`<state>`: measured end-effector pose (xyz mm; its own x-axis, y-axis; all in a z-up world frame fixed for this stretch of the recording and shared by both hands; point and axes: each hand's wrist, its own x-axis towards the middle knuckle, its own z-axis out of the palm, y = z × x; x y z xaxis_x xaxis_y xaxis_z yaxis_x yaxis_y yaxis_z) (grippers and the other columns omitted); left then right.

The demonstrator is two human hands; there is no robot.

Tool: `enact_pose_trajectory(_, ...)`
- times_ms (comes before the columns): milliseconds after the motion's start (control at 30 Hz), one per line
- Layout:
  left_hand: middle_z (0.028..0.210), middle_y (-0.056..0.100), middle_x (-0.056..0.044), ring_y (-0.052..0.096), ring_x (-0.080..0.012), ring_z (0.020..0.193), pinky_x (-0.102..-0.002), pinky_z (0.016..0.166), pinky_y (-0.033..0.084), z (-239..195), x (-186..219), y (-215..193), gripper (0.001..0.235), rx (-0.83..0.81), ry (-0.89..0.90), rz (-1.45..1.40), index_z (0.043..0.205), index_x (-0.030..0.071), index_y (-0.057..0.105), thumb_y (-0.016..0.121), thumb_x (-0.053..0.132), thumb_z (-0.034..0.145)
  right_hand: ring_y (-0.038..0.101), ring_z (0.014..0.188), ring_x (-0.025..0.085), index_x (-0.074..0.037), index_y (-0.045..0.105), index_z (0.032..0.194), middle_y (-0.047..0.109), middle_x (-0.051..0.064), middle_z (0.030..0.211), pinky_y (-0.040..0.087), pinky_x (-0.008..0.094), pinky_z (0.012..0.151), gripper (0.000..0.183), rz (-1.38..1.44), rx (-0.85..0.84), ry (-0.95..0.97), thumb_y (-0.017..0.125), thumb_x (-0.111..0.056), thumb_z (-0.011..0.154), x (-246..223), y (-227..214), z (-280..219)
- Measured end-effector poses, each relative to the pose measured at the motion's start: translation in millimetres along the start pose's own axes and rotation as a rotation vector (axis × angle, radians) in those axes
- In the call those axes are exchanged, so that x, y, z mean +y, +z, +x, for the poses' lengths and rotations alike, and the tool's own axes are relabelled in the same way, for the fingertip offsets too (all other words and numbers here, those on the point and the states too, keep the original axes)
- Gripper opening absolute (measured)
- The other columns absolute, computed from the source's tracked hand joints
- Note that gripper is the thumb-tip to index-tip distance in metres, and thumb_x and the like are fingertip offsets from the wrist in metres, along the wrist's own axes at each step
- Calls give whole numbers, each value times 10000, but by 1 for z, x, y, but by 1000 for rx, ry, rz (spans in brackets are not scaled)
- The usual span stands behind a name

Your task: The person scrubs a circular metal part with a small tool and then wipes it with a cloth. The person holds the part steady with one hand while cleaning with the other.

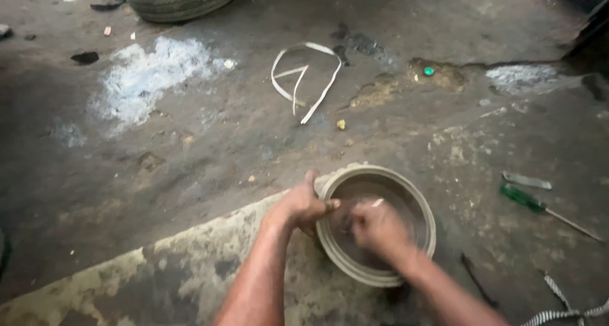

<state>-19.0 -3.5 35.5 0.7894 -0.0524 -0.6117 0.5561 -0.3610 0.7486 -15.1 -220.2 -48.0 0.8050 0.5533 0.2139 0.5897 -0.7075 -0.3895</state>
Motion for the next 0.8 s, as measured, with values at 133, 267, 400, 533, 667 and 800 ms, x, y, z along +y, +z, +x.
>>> enact_pose_trajectory(133,1189,735,-342,753,-364,829,-424,573,629,-8,-2,-12,970,-274,-142,175,1601,155,148,764,305,868,707,854,350,-135,784,920,741,102,940,574,447,749,158,-30,85,149,720,-150,776,-2,-12,9)
enact_pose_trajectory(267,1151,750,-236,785,-330,758,-426,526,676,22,-16,-6,835,-241,91,139,1568,148,361,730,245,825,714,878,322,-154,796,865,730,84,909,565,442,789,159,31,-199,-92,736,-169,719,-15,-9,13)
enact_pose_trajectory(400,1233,724,-169,762,-299,811,-449,576,688,12,-12,0,967,-115,179,194,1667,292,166,680,199,854,700,895,356,-138,790,1001,712,97,971,559,461,769,201,-27,-36,154,706,-153,820,4,-26,22)
enact_pose_trajectory(533,1278,642,-248,752,-334,872,-449,671,660,-11,8,-9,1145,-143,-75,142,1629,181,-105,775,288,904,695,910,375,-73,761,1052,709,146,982,559,457,787,240,51,182,120,716,-114,820,20,-16,19)
enact_pose_trajectory(667,1170,732,-297,777,-347,863,-443,669,648,-15,12,3,1061,-236,-158,191,1642,168,-83,691,198,916,708,907,358,-70,757,1001,726,152,965,571,440,783,223,61,266,232,771,-159,797,22,-11,24)
enact_pose_trajectory(800,1119,738,-272,778,-362,840,-449,643,660,1,11,6,948,-205,-11,267,1644,198,44,632,117,904,714,875,345,-98,769,868,742,128,897,570,441,768,123,47,65,17,753,-135,751,0,-1,19)
